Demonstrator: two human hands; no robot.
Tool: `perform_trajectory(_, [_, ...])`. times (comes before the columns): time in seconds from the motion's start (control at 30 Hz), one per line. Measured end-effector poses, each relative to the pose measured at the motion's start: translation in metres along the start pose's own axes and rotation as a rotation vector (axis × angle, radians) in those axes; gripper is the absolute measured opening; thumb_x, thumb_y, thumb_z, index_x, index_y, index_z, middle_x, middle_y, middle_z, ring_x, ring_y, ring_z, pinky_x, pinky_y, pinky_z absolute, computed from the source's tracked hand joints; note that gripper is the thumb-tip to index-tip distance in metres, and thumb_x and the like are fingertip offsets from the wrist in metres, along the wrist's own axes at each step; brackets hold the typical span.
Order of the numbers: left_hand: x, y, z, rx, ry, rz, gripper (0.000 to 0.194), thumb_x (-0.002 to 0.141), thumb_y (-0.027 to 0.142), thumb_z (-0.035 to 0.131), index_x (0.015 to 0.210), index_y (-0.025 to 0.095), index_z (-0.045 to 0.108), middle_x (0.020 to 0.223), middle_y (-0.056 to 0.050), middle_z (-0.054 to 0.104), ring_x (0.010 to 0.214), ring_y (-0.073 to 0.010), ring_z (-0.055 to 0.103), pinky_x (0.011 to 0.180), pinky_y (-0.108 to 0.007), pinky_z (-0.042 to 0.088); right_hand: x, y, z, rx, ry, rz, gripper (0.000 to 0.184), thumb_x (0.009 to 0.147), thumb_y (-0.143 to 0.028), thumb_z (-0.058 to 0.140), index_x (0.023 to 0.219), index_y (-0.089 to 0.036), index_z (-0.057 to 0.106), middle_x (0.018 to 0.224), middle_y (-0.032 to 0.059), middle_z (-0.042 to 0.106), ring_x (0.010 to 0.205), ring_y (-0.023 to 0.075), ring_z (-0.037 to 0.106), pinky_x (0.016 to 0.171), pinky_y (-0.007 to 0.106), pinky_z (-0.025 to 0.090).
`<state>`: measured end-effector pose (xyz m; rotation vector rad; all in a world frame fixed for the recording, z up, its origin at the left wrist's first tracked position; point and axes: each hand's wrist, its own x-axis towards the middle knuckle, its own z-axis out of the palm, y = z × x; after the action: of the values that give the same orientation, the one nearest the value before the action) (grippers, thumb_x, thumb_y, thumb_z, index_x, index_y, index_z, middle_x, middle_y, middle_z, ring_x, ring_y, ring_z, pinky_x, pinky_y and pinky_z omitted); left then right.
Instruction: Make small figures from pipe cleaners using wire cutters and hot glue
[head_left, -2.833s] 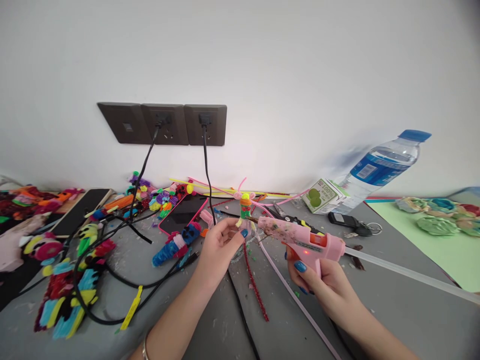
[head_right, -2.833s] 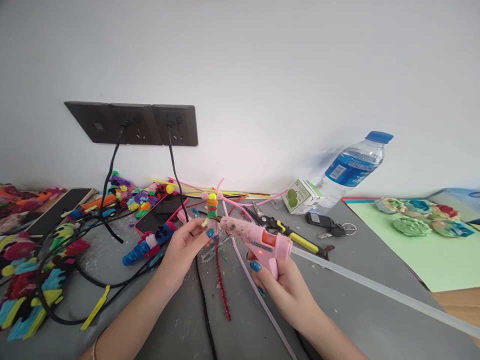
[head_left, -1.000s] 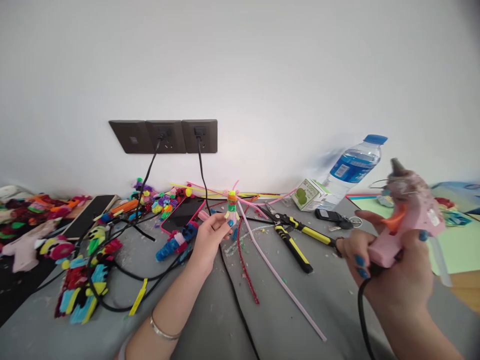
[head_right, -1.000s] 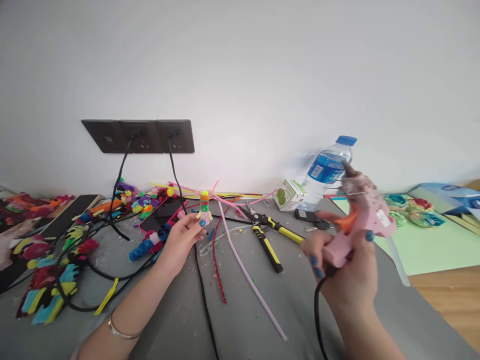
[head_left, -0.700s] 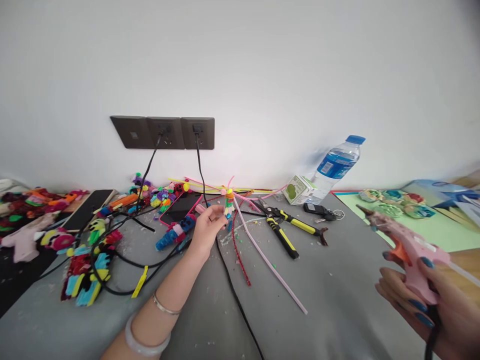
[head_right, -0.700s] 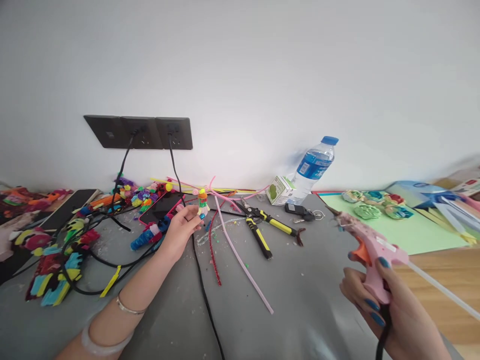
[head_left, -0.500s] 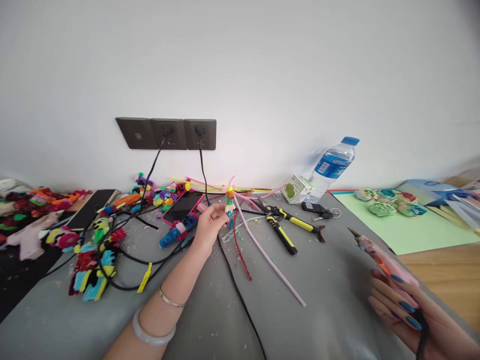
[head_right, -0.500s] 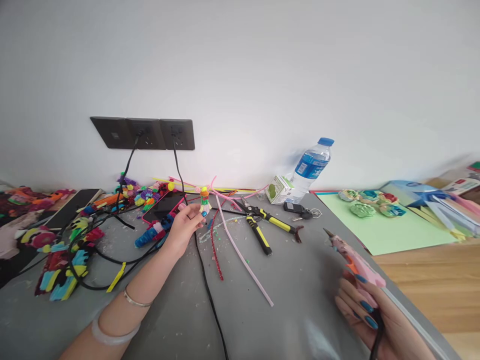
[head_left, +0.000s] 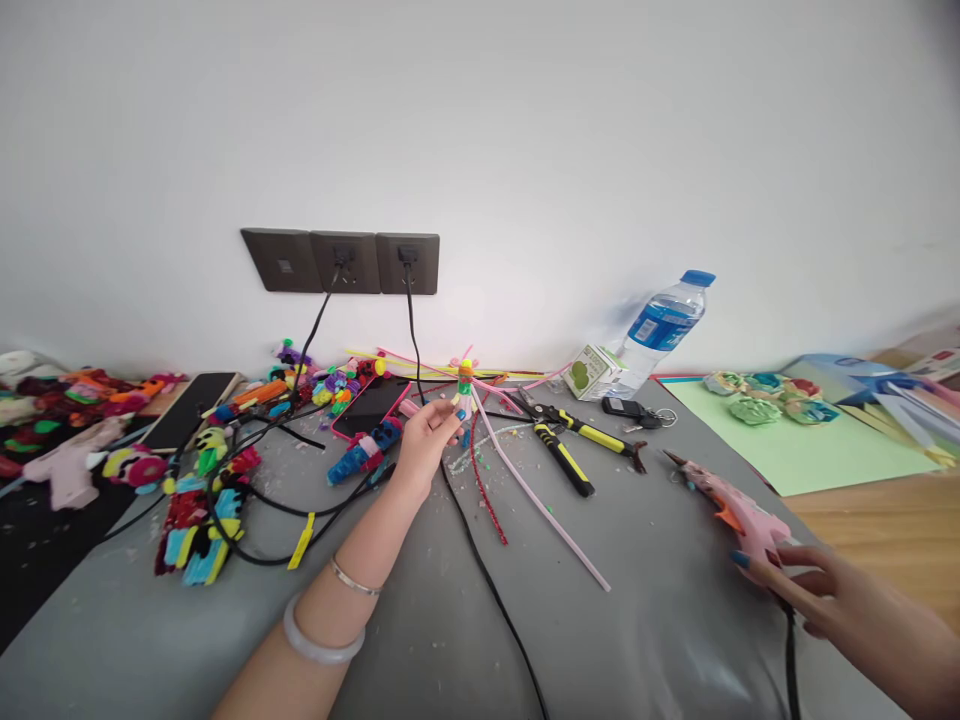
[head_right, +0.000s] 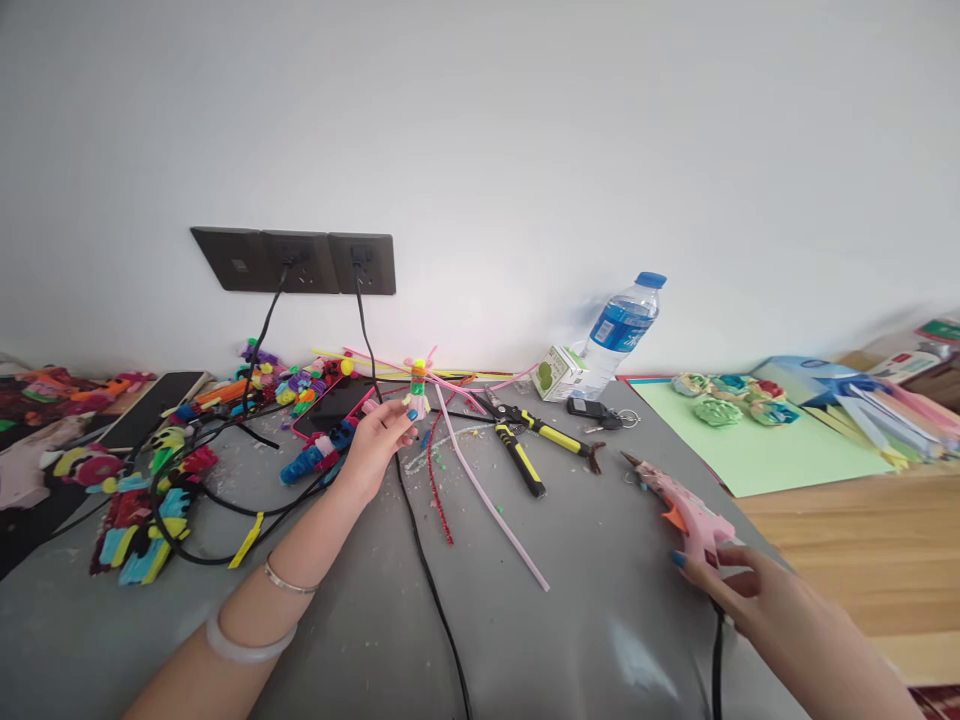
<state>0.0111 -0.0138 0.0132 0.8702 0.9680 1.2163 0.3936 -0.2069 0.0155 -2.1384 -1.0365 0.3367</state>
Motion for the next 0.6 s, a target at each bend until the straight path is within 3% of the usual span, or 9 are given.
perform_trajectory(0.03, [0.0,0.0,0.0,0.001,0.001,-0.003,0.045,0.055,0.041,0.088,0.086,0.015,0.07,0.077,-0.003,0.069,0.063,-0.0108,0.06,0.057,-0.022,0.042,0.001,-0.009,-0.003,-0.109,-0.049,0.062,0.026,0.044,-0.032,0.095,0.055,-0.026,0.072,0.059,0.0157,0.068,0.038,0.0223,0.056,0.046,0.039,0.034])
perform_trajectory(0.07, [0.0,0.0,0.0,0.0,0.003,-0.005,0.045,0.055,0.042,0.088,0.086,0.015,0.07,0.076,-0.002,0.068,0.063,-0.0105,0.059,0.057,-0.022,0.042,0.001,-0.022,-0.004,-0.178,0.006,0.084,0.023,0.051,-0.035,0.092,0.059,-0.026,0.072,0.061,0.0155,0.068,0.041,0.0222,0.056,0.048,0.04,0.034])
perform_trajectory(0.17, [0.0,0.0,0.0,-0.007,0.002,-0.007,0.048,0.055,0.043,0.088,0.088,0.014,0.07,0.074,-0.001,0.066,0.063,-0.0098,0.059,0.057,-0.021,0.042,-0.002,-0.082,0.003,-0.106,0.34,-0.05,0.014,0.071,-0.039,0.074,0.077,-0.027,0.068,0.066,0.0098,0.065,0.057,0.022,0.059,0.057,0.039,0.038])
perform_trajectory(0.2, [-0.001,0.001,0.0,-0.009,0.002,-0.009,0.048,0.055,0.043,0.088,0.088,0.014,0.07,0.073,0.0,0.066,0.063,-0.0097,0.059,0.057,-0.021,0.042,-0.002,-0.106,0.012,-0.021,0.341,-0.13,0.016,0.073,-0.04,0.07,0.081,-0.027,0.067,0.07,0.0089,0.066,0.062,0.022,0.06,0.061,0.039,0.041])
perform_trajectory(0.27, [-0.001,0.001,-0.001,-0.006,0.004,-0.018,0.048,0.055,0.043,0.088,0.089,0.014,0.07,0.071,0.001,0.064,0.063,-0.0099,0.059,0.057,-0.021,0.042,-0.001,-0.149,0.04,0.181,0.221,-0.333,0.023,0.072,-0.046,0.066,0.077,-0.024,0.06,0.071,0.0062,0.064,0.062,0.0207,0.059,0.06,0.035,0.043])
perform_trajectory(0.33, [-0.002,0.001,-0.001,-0.002,0.012,-0.028,0.048,0.054,0.043,0.088,0.088,0.014,0.07,0.07,0.001,0.063,0.063,-0.0101,0.059,0.057,-0.021,0.042,0.002,-0.182,0.08,0.303,-0.121,-0.499,0.023,0.077,-0.045,0.063,0.08,-0.022,0.058,0.072,0.0038,0.062,0.063,0.0187,0.057,0.059,0.031,0.043])
perform_trajectory(0.4, [-0.001,0.001,-0.001,-0.006,0.023,-0.031,0.049,0.053,0.043,0.088,0.088,0.014,0.069,0.071,0.001,0.064,0.063,-0.01,0.059,0.057,-0.021,0.042,0.006,-0.199,0.123,0.336,-0.392,-0.625,0.019,0.083,-0.04,0.059,0.081,-0.021,0.057,0.071,0.0019,0.059,0.063,0.0166,0.054,0.058,0.028,0.042])
perform_trajectory(0.5, [-0.001,0.001,-0.001,-0.02,0.037,-0.032,0.051,0.052,0.044,0.089,0.088,0.014,0.068,0.075,0.0,0.066,0.061,-0.0095,0.059,0.057,-0.021,0.043,0.012,-0.198,0.171,0.286,-0.656,-0.766,0.013,0.087,-0.032,0.055,0.079,-0.021,0.055,0.063,-0.0029,0.047,0.057,0.0131,0.042,0.054,0.025,0.034])
perform_trajectory(0.6, [0.0,0.001,-0.001,-0.038,0.043,-0.044,0.05,0.052,0.043,0.089,0.088,0.015,0.068,0.079,-0.001,0.068,0.061,-0.0094,0.06,0.057,-0.022,0.043,0.016,-0.182,0.189,0.353,-0.653,-0.765,0.014,0.088,-0.028,0.054,0.079,-0.022,0.045,0.063,-0.0058,0.038,0.056,0.0112,0.034,0.052,0.024,0.03])
